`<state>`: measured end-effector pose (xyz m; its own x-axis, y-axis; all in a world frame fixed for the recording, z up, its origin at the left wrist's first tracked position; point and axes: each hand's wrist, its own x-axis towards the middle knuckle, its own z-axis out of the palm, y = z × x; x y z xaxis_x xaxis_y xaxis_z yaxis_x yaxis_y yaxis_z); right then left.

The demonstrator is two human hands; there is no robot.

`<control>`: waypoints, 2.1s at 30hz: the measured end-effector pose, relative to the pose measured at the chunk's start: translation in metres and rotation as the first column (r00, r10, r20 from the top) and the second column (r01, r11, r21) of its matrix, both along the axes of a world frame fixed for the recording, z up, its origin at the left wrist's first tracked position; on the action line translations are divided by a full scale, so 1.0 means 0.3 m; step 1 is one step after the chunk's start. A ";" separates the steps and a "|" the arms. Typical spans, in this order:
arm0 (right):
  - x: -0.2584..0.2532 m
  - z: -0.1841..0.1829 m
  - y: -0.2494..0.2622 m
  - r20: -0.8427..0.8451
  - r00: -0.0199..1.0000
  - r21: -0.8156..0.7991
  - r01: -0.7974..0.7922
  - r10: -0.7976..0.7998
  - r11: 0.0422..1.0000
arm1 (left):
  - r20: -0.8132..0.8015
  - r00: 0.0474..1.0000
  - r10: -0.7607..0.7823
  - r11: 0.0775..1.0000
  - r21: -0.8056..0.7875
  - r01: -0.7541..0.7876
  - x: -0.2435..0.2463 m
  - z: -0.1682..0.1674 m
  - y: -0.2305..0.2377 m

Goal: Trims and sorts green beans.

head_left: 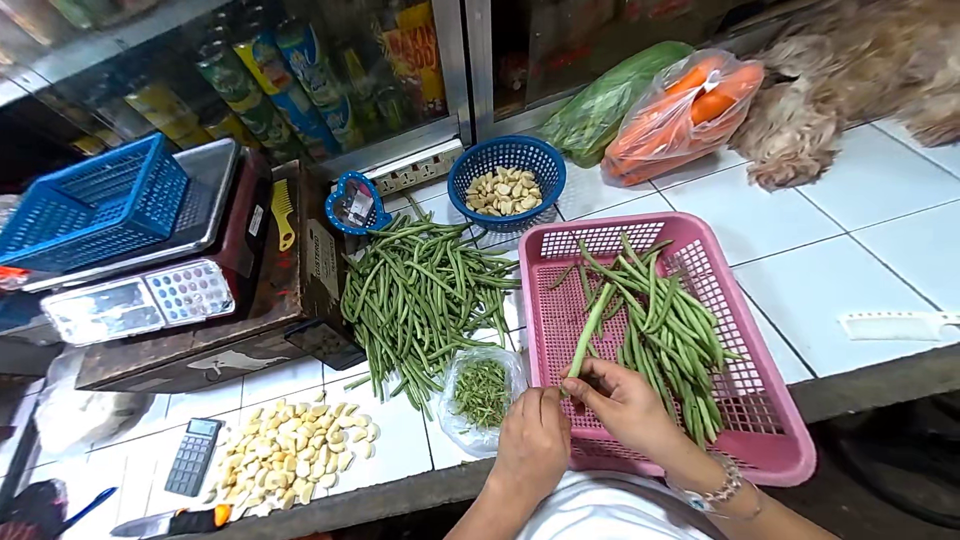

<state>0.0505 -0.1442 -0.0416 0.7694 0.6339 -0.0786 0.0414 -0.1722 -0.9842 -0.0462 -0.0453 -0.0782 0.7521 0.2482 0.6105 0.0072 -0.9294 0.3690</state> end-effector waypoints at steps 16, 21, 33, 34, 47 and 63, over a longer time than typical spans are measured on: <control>0.111 -0.016 -0.073 -0.225 0.873 -0.160 -0.471 0.432 0.868 | -0.229 0.973 -0.025 0.977 -0.212 -0.024 -0.074 -0.038 0.213; 0.162 -0.029 -0.140 -0.124 0.970 -0.269 -0.238 0.211 0.933 | -0.389 0.918 0.073 0.918 -0.333 -0.214 -0.131 -0.140 0.287; 0.100 -0.013 -0.101 -0.061 0.761 0.113 -0.638 0.646 0.762 | 0.128 0.902 -0.412 0.904 0.179 0.388 -0.062 0.015 0.198; 0.110 -0.008 -0.104 -0.051 0.791 0.130 -0.600 0.610 0.789 | 0.152 0.922 -0.356 0.926 0.194 0.325 -0.069 0.019 0.223; 0.312 -0.311 0.024 0.014 0.957 -0.824 -0.153 0.289 0.546 | -0.143 0.985 -0.093 0.988 -0.137 0.073 0.021 0.019 0.197; 0.084 -0.148 0.014 0.814 0.419 -0.377 -0.144 0.402 0.915 | -0.282 0.949 -0.142 0.967 0.165 0.194 0.078 -0.028 0.120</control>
